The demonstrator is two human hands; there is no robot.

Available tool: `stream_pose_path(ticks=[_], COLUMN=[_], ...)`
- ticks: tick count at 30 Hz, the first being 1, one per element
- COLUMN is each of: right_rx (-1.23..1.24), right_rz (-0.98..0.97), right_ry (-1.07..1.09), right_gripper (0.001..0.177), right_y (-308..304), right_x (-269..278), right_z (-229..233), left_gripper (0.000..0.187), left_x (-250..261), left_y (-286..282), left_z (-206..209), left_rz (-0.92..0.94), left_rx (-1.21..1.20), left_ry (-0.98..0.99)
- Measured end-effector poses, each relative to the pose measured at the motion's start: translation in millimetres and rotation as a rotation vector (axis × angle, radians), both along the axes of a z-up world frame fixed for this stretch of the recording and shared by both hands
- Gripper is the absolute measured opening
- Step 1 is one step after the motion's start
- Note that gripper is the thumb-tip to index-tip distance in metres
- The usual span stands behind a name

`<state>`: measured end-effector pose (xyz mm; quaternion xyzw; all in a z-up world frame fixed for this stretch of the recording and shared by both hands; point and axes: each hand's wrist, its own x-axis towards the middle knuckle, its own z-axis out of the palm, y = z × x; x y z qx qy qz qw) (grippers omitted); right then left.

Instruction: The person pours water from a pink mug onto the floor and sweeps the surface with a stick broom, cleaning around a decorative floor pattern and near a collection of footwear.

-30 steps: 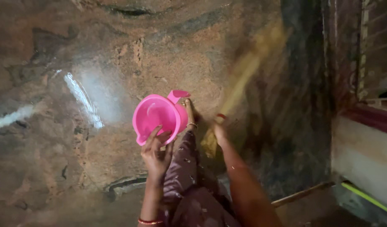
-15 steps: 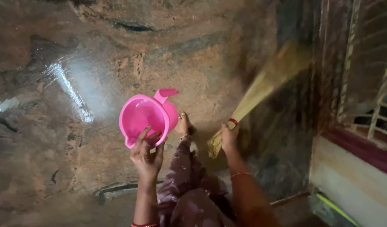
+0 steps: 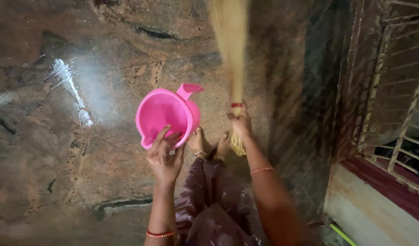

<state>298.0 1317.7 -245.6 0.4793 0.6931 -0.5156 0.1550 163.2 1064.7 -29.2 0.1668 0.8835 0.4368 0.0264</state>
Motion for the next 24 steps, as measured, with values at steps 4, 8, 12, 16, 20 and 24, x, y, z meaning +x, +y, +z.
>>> stream_pose_path(ticks=[4, 8, 12, 16, 20, 24], right_rx=[0.131, -0.262, -0.337, 0.037, 0.081, 0.111], right_rz=[-0.449, -0.934, -0.766, -0.311, 0.098, -0.200], right_ry=[0.025, 0.068, 0.142, -0.056, -0.139, 0.140], right_gripper=[0.057, 0.042, 0.037, 0.042, 0.037, 0.061], right_y=[7.6, 57.2, 81.2, 84.0, 113.8, 125.9], right_x=[75.9, 96.8, 47.2, -1.4, -21.0, 17.6], right_z=[-17.4, -35.2, -64.6, -67.7, -34.8, -26.4], left_gripper=[0.023, 0.024, 0.022, 0.022, 0.022, 0.022], left_x=[-2.6, -1.0, 4.8, 13.2, 16.2, 10.9], left_y=[1.1, -3.9, -2.4, 11.2, 37.4, 64.0], left_z=[2.8, -1.4, -5.6, -12.1, -13.3, -6.4], left_rz=[0.006, 0.030, 0.075, 0.110, 0.104, 0.112], left_rx=[-0.012, -0.052, -0.079, -0.114, -0.066, -0.087], left_ry=[0.039, 0.046, 0.045, 0.039, 0.007, 0.031])
